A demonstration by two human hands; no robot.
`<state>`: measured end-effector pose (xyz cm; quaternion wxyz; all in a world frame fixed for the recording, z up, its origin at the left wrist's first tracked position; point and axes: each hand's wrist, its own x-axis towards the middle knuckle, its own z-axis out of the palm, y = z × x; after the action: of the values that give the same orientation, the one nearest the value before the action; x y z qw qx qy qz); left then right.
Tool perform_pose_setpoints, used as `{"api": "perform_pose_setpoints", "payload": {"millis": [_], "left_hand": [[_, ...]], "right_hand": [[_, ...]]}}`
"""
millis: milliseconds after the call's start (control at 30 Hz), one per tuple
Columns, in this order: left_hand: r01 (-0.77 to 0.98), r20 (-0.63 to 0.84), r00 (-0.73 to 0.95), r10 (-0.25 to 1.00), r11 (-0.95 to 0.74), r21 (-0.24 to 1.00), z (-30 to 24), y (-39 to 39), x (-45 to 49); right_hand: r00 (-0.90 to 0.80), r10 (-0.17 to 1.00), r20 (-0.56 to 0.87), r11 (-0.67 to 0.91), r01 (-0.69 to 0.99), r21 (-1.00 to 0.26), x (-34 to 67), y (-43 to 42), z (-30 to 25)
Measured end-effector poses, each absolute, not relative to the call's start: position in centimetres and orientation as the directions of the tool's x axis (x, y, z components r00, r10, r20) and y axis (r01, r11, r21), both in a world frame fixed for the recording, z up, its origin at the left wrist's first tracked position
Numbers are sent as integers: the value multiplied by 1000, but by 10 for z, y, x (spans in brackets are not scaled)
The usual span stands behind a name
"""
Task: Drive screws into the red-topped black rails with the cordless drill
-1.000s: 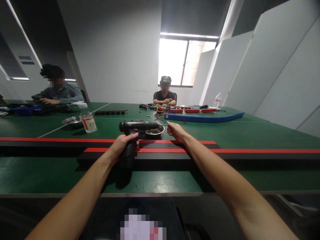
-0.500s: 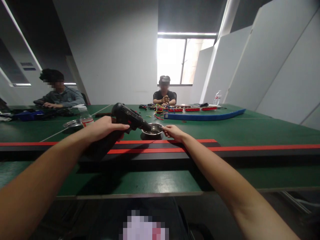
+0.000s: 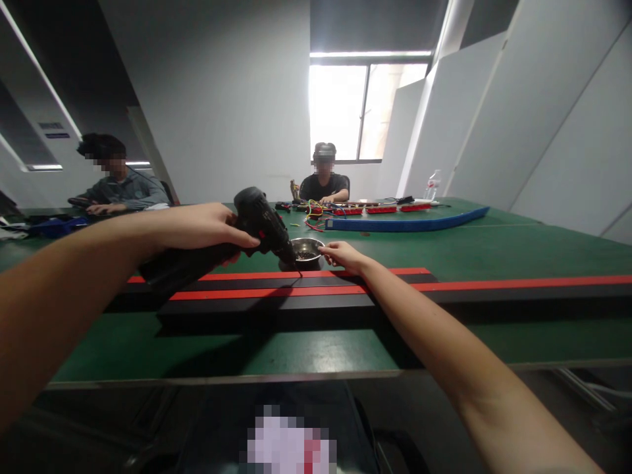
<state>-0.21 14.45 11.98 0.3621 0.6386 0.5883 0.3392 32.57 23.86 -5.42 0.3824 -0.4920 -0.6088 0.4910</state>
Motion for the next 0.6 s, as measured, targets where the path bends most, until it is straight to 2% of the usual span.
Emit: {"api": "perform_pose_setpoints", "payload": {"millis": [67,100,167,233,300,367,467,600], "left_hand": [[739,-48,161,986,-88,668,132,149,10],[793,-3,170,985,-135,595,136,151,17],[854,165,162,973,-222,470,140,153,33],[909,306,222,926,-310,280,139,154,48],[934,355,314,881,-353,51,135,152,61],[926,341,377,861,-355,-127,133,151,72],[914,343,400,850,-342,-217,134,152,86],[916,352,398,847,-350,-196,138,155,98]], "right_hand": [[-220,975,-15,37,227,-973,326,240,-56],[-220,976,-14,38,228,-973,326,240,-56],[-213,977,-13,37,230,-973,326,240,-56],[-214,977,2,54,239,-969,325,239,-55],[-223,975,19,76,251,-965,324,237,-53],[-231,973,23,86,263,-961,324,236,-53],[-232,972,33,97,271,-958,324,237,-55],[-244,969,46,110,258,-960,325,243,-59]]}}
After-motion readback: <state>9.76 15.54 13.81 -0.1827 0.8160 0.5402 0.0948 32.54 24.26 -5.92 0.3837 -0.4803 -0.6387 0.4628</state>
